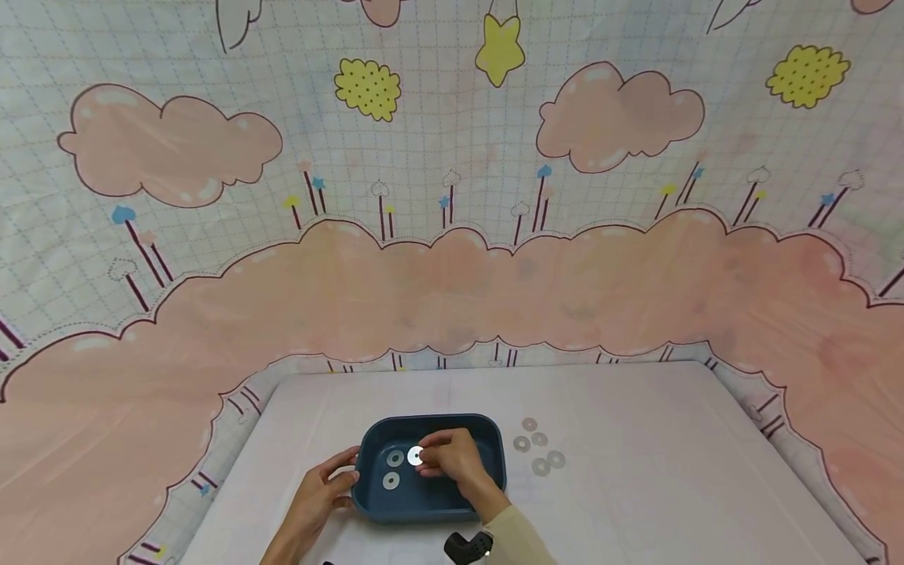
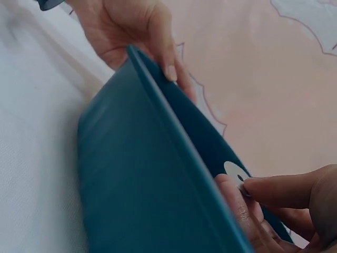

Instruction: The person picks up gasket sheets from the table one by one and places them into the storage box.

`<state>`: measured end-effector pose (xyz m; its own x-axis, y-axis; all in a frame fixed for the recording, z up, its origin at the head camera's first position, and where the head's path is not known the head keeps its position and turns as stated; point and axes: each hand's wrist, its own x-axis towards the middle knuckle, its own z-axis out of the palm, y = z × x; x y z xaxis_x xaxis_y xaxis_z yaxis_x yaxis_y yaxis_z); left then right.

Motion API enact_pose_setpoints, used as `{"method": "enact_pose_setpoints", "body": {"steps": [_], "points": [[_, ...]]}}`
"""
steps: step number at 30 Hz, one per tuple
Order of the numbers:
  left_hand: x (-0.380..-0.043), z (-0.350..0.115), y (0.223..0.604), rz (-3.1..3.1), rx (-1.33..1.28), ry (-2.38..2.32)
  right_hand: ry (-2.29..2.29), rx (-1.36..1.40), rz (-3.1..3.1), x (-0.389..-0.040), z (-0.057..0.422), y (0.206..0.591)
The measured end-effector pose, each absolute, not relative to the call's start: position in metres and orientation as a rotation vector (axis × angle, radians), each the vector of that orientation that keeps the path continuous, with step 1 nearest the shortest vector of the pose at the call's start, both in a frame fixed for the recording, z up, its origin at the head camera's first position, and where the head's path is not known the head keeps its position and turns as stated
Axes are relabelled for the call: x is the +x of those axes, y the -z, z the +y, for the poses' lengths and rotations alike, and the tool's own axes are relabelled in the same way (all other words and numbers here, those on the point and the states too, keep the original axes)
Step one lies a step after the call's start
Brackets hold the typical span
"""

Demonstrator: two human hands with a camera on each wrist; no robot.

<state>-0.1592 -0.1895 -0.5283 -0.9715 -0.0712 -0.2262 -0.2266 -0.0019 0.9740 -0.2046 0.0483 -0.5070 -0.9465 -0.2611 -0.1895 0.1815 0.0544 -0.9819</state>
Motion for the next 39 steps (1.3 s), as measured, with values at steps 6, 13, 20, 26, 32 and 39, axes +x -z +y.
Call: {"method": "enact_pose_setpoints", "body": {"steps": [6, 13, 20, 26, 32, 39], "points": [[-0.16, -0.19, 0.529, 2.129, -0.299, -2.137, 1.906, -0.084, 2.027, -0.206, 0.041, 0.512], [-0.16, -0.19, 0.53, 2.126, -0.283, -2.142, 1.836, -0.083, 2.025, -0.207, 0.034, 0.515], [-0.16, -0.19, 0.529, 2.131, -0.296, -2.144, 1.755, -0.039, 2.087, -0.208, 0.03, 0.518], [-0.16, -0.189, 0.528, 2.134, -0.303, -2.144, 1.685, -0.035, 2.168, -0.207, 0.027, 0.517], [-0.16, -0.19, 0.528, 2.127, -0.301, -2.151, 1.619, -0.016, 2.239, -0.205, 0.024, 0.515], [-0.159, -0.189, 0.528, 2.117, -0.307, -2.144, 1.603, -0.014, 2.28, -0.203, 0.026, 0.514]]}}
